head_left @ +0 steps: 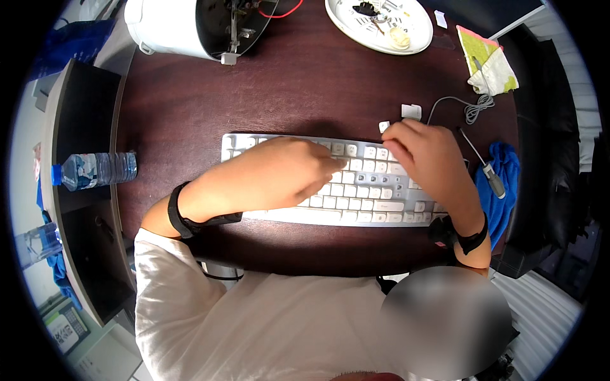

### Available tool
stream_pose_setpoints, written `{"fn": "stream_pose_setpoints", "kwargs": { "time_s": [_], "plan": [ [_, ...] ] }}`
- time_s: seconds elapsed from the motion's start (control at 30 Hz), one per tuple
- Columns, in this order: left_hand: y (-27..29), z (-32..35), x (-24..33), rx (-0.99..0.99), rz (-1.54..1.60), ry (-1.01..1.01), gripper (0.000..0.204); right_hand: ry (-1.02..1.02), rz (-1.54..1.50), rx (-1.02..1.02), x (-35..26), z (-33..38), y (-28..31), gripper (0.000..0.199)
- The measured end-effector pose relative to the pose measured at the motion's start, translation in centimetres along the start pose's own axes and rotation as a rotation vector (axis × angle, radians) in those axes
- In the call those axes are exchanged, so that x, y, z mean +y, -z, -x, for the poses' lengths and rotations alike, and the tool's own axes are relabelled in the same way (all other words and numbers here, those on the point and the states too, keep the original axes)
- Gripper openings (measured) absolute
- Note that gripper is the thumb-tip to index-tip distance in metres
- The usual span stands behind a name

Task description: The person is assembling a white computer keyboard by hand. They pick up individual white keycaps from a row on the desk and press them into the corresponding slots on the keyboard base. The person works methodically across the keyboard, occasionally using a screwdriver to assist with placement.

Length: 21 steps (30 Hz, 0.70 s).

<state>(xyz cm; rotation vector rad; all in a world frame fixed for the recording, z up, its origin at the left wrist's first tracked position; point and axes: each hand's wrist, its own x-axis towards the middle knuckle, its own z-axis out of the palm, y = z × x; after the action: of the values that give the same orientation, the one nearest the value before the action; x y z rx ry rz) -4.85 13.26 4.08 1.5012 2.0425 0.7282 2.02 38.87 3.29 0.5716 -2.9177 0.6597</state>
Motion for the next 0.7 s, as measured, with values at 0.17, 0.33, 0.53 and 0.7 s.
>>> {"fn": "stream_pose_setpoints", "kwargs": {
  "time_s": [0.17,0.33,0.53,0.7],
  "plan": [
    [1.0,0.4,-0.5,-0.038,0.014,0.140,0.034,-0.113,0.145,-0.045,1.5,-0.3,0.3,0.011],
    [1.7,0.3,-0.8,-0.076,0.018,0.163,0.034,-0.144,0.176,-0.080,3.0,-0.3,-0.5,0.016],
    [1.1,0.6,-1.7,-0.016,0.064,0.097,0.036,-0.105,0.160,-0.083,2.8,-0.4,-1.1,0.018],
    [1.8,0.3,-0.6,-0.105,0.041,0.185,0.036,-0.069,0.125,-0.127,3.3,-0.6,-1.9,0.019]
  ]
}}
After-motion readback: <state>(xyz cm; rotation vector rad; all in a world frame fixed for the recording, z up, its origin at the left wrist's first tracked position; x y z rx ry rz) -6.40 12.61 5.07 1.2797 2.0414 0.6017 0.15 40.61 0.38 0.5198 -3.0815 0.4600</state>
